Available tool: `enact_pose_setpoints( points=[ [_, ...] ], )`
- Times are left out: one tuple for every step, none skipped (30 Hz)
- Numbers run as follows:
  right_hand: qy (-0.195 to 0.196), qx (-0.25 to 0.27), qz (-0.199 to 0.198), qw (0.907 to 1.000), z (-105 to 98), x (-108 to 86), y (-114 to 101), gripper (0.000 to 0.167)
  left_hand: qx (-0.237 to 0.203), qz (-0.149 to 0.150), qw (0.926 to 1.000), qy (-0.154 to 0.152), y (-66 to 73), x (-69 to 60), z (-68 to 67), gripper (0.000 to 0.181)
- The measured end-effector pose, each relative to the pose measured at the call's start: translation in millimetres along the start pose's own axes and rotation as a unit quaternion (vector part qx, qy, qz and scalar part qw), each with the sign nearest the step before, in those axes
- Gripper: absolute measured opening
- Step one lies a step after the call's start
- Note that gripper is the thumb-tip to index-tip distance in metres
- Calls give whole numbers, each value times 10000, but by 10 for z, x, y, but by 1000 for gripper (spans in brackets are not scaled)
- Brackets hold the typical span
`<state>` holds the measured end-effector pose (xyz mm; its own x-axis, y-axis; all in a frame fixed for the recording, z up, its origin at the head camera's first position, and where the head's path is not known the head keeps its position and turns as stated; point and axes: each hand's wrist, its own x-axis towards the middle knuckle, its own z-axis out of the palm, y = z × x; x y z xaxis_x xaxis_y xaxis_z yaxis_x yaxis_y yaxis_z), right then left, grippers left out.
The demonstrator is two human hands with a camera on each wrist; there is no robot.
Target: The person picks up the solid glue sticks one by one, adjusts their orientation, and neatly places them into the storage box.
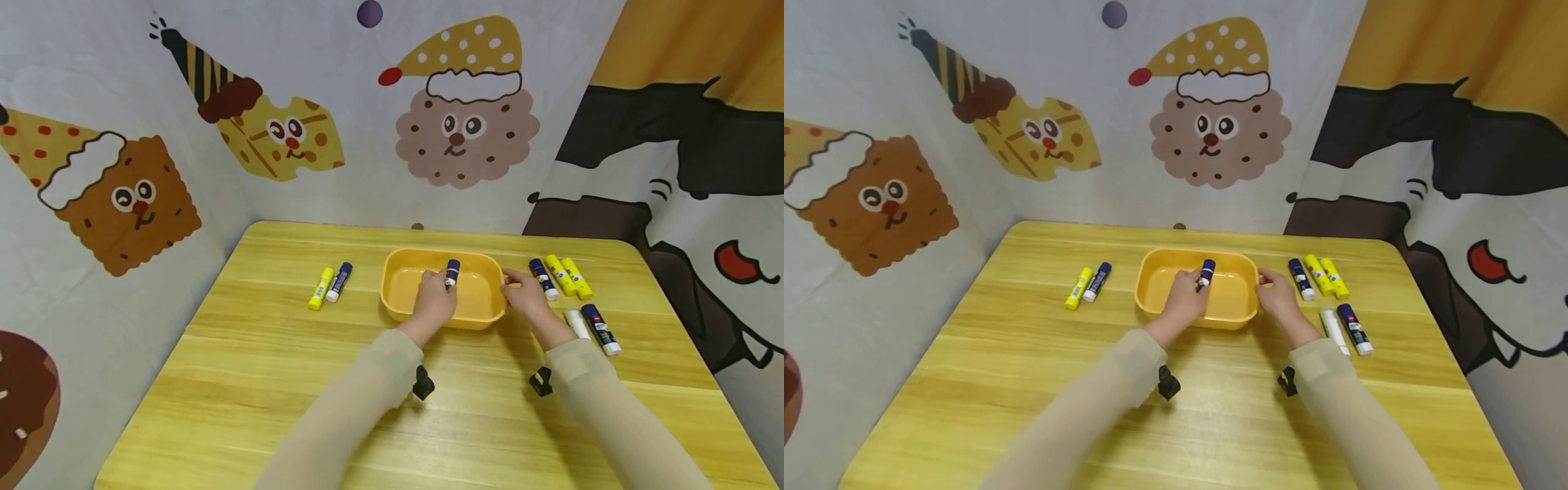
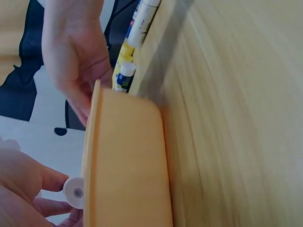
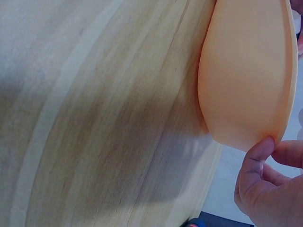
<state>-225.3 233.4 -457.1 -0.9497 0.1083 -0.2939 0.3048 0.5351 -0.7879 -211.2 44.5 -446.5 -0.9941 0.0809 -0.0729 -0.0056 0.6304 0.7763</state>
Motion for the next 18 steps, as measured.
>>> enact_pose_setpoints(
  points=[
    [7,-15,-15,10000,0,-3,-2,48,63,17,10000,2,12,-1,31,43],
    [11,-24,-19,10000,-1,-3,-2,48,137,34,9999,0,22,-1,60,42],
    [15,-7,-16,10000,-1,-3,-4,48,188,26,9998,-14,31,1,90,42],
    [7,-3,-25,10000,-3,-1,-1,48,243,-21,9997,-49,38,4,120,41],
    [-3,12,-23,10000,-2,2,2,48,280,-91,9995,-83,42,8,149,41],
    [-18,15,-42,10000,0,1,3,48,279,-181,9994,-117,48,13,174,41],
    [-24,21,-45,10000,2,5,7,49,279,-275,9991,-145,53,19,198,40],
    [-26,37,-60,10000,5,7,10,49,257,-358,9989,-180,61,24,218,39],
    [-21,58,-49,10000,7,9,12,49,199,-446,9986,-213,69,31,237,38],
    [-14,53,-53,10000,9,11,15,48,174,-505,9983,-233,79,38,256,36],
    [8,62,-39,10000,12,9,15,48,124,-546,9981,-244,93,47,271,35],
    [30,60,-36,10000,13,6,14,48,52,-586,9979,-261,111,53,284,34],
    [48,70,-2,10000,10,8,16,48,23,-606,9978,-278,128,61,298,33],
    [57,81,14,10000,8,6,15,48,1,-632,9976,-296,144,68,311,33],
    [65,93,38,9999,4,4,13,48,10,-635,9976,-294,162,74,321,32],
    [62,109,50,9999,0,5,13,48,7,-647,9975,-282,180,80,331,30],
    [65,121,57,9999,-3,4,12,48,11,-637,9976,-261,198,86,340,29],
    [56,137,56,9999,-5,4,10,48,4,-624,9977,-247,214,90,349,27]
  ],
)
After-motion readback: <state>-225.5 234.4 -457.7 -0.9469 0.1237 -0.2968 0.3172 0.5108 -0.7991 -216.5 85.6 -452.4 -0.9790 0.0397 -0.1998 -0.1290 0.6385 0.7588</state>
